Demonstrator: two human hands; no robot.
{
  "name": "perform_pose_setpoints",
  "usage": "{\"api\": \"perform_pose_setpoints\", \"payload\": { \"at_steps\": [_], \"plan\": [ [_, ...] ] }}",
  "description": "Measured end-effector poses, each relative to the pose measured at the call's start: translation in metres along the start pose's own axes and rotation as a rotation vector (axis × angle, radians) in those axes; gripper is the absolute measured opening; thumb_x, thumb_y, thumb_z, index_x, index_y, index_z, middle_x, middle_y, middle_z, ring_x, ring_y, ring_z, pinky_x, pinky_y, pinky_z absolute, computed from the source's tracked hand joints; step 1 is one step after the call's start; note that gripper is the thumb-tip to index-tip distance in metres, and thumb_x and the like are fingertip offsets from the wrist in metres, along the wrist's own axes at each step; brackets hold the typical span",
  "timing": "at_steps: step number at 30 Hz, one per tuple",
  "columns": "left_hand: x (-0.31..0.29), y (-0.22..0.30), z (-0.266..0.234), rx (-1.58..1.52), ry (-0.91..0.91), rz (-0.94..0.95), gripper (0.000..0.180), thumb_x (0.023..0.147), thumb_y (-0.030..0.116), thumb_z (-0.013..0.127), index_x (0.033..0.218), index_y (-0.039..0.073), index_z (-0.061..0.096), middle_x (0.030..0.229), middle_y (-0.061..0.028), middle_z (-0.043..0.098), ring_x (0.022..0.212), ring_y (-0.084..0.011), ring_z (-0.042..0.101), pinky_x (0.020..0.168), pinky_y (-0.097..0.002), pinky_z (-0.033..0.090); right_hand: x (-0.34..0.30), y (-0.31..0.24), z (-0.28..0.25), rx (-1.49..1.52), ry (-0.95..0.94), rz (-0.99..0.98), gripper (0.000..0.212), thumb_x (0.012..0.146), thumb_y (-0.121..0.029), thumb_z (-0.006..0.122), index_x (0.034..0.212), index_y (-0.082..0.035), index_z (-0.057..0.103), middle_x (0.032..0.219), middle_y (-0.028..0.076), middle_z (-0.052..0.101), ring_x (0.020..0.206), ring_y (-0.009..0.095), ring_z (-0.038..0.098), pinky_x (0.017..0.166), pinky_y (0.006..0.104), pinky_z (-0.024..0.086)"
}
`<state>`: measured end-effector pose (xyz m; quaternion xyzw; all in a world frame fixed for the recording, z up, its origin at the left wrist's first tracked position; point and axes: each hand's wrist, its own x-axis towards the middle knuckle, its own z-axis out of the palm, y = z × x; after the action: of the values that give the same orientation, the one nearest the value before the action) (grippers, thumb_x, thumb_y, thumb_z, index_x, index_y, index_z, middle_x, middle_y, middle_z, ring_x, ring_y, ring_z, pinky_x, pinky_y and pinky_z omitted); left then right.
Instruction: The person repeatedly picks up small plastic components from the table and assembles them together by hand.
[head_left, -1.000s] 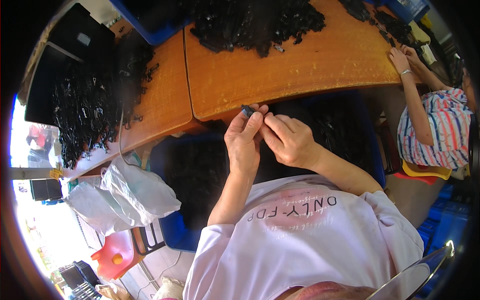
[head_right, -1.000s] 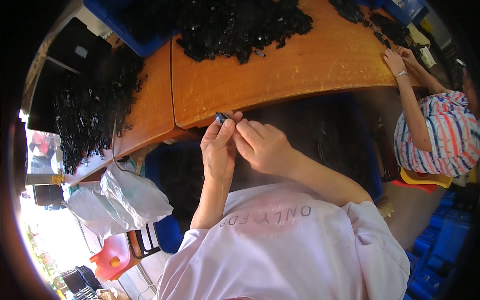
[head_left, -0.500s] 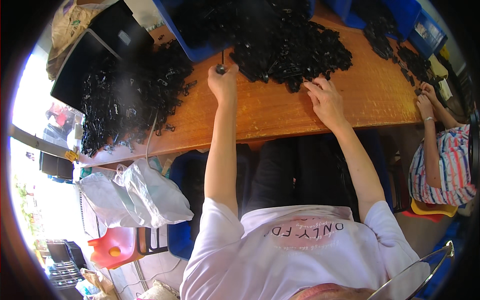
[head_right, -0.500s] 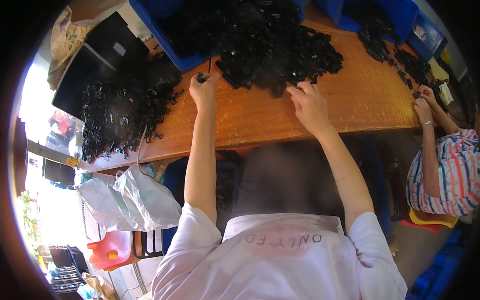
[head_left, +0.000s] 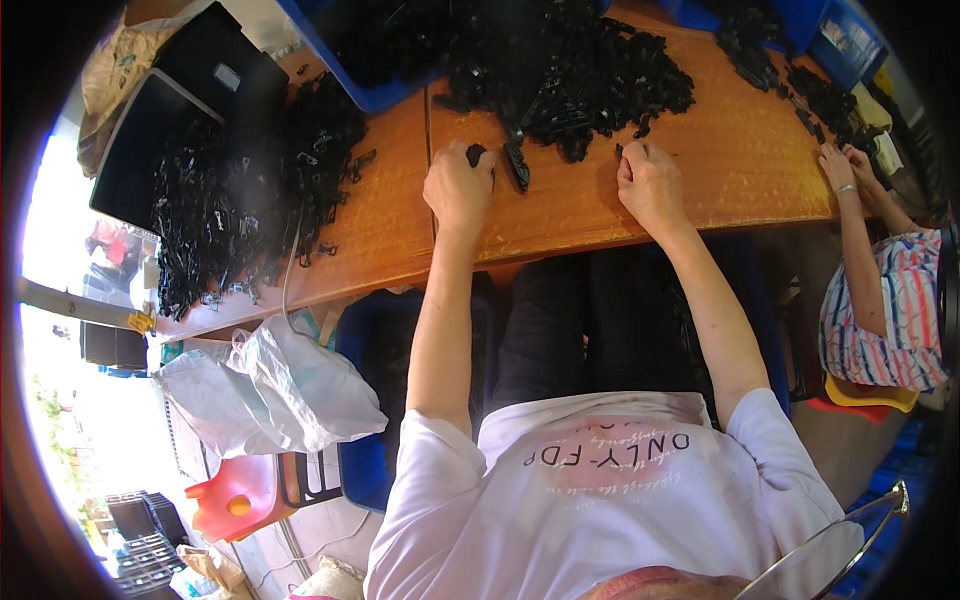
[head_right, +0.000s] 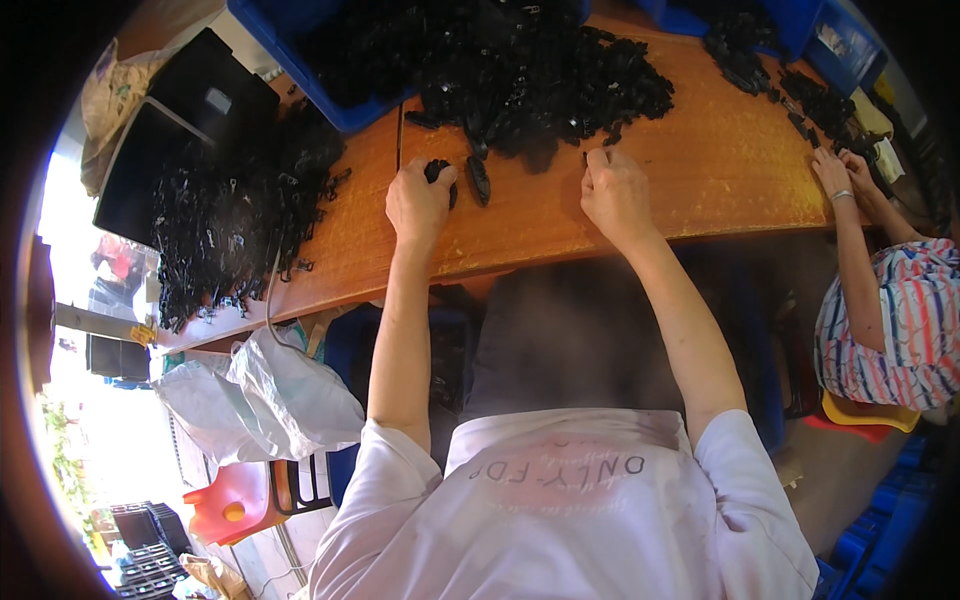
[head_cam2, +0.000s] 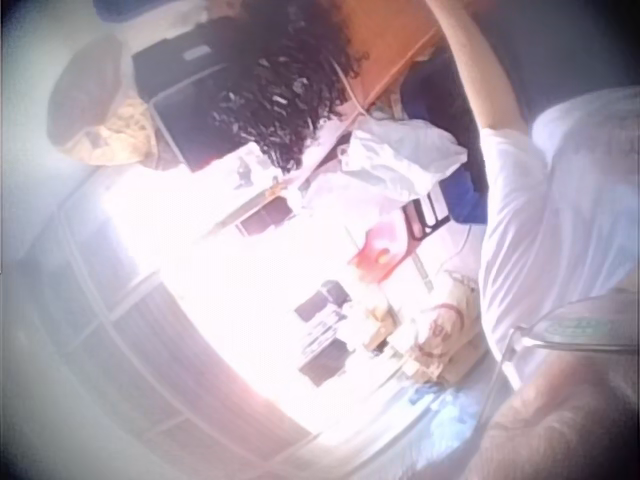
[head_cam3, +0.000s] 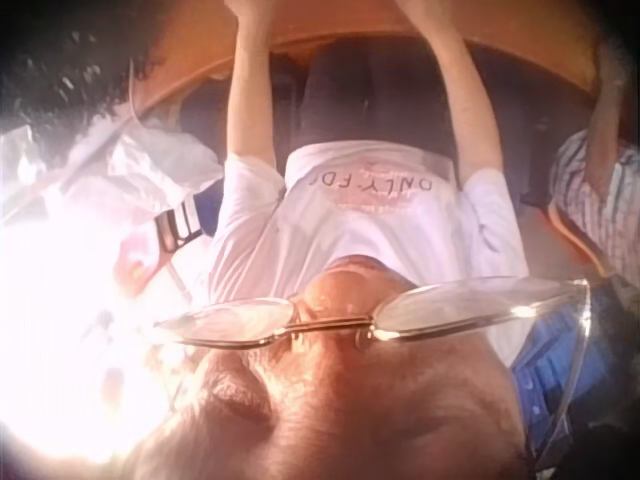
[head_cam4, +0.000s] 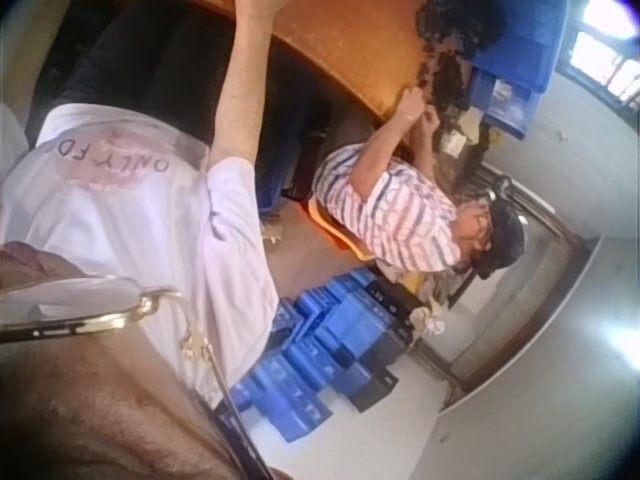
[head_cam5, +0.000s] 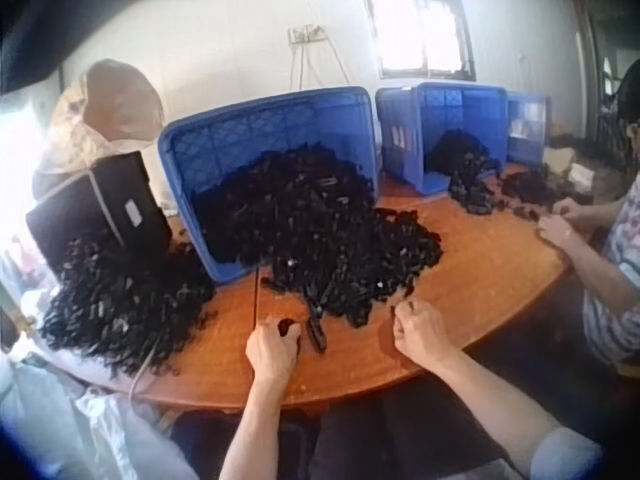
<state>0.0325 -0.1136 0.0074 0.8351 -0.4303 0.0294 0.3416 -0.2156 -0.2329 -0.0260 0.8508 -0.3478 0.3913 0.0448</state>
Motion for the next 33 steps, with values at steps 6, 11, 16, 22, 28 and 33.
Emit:
{"api": "perform_pose_setpoints", "payload": {
  "at_steps": [6, 11, 16, 22, 28, 33],
  "plan": [
    [-0.059, 0.022, -0.023, -0.01, -0.015, 0.006, 0.026, 0.089, 0.02, 0.077, 0.094, -0.003, 0.066, 0.097, -0.0221, 0.072, 0.09, -0.0429, 0.07, 0.08, -0.0495, 0.054, -0.017, -0.02, -0.02, 0.141, 0.015, 0.004, 0.012, 0.079, 0.003, 0.07, 0.084, -0.004, 0.061, 0.079, 0.013, 0.063, 0.072, 0.031, 0.064, 0.062, 0.0421, 0.051],
    [-0.121, 0.026, -0.031, -1.086, -0.106, -0.303, 0.019, 0.096, 0.017, 0.074, 0.096, 0.0, 0.066, 0.09, -0.0079, 0.071, 0.079, -0.0205, 0.068, 0.072, -0.0345, 0.052, -0.046, -0.092, -0.071, 0.722, -0.017, 0.256, 0.01, 0.091, 0.002, 0.069, 0.1, -0.001, 0.067, 0.09, 0.007, 0.066, 0.068, 0.012, 0.06, 0.058, 0.0254, 0.047],
    [-0.162, 0.04, -0.032, -1.792, -0.329, -0.592, 0.007, 0.1, 0.011, 0.07, 0.103, 0.008, 0.066, 0.094, -0.0022, 0.068, 0.079, -0.0116, 0.059, 0.073, -0.0278, 0.047, -0.061, -0.136, -0.089, 0.746, 0.058, 0.087, 0.023, 0.085, 0.007, 0.071, 0.107, -0.001, 0.069, 0.096, 0.013, 0.069, 0.07, 0.022, 0.066, 0.056, 0.0308, 0.052],
    [-0.168, 0.044, -0.031, -1.843, -0.365, -0.586, 0.009, 0.1, 0.009, 0.071, 0.104, 0.006, 0.064, 0.102, -0.0052, 0.07, 0.094, -0.0163, 0.067, 0.075, -0.0278, 0.049, -0.065, -0.13, -0.086, 0.625, 0.097, -0.115, 0.031, 0.078, 0.009, 0.073, 0.107, -0.001, 0.067, 0.093, 0.013, 0.067, 0.072, 0.03, 0.066, 0.058, 0.0379, 0.054],
    [-0.173, 0.041, -0.029, -1.776, -0.32, -0.56, 0.009, 0.1, 0.008, 0.069, 0.106, 0.007, 0.062, 0.113, -0.0108, 0.071, 0.114, -0.0268, 0.069, 0.089, -0.0331, 0.052, -0.08, -0.126, -0.085, 0.423, 0.088, -0.231, 0.038, 0.07, 0.008, 0.076, 0.106, -0.001, 0.065, 0.094, 0.011, 0.066, 0.073, 0.028, 0.066, 0.056, 0.0359, 0.054],
    [-0.175, 0.049, -0.031, -1.816, -0.325, -0.629, 0.011, 0.099, 0.009, 0.07, 0.106, 0.008, 0.061, 0.11, -0.0094, 0.071, 0.101, -0.0191, 0.069, 0.076, -0.0272, 0.05, -0.073, -0.125, -0.088, 0.453, 0.193, -0.236, 0.043, 0.065, 0.006, 0.077, 0.106, -0.002, 0.064, 0.091, 0.01, 0.064, 0.072, 0.028, 0.065, 0.055, 0.0343, 0.053]
  ]
}}
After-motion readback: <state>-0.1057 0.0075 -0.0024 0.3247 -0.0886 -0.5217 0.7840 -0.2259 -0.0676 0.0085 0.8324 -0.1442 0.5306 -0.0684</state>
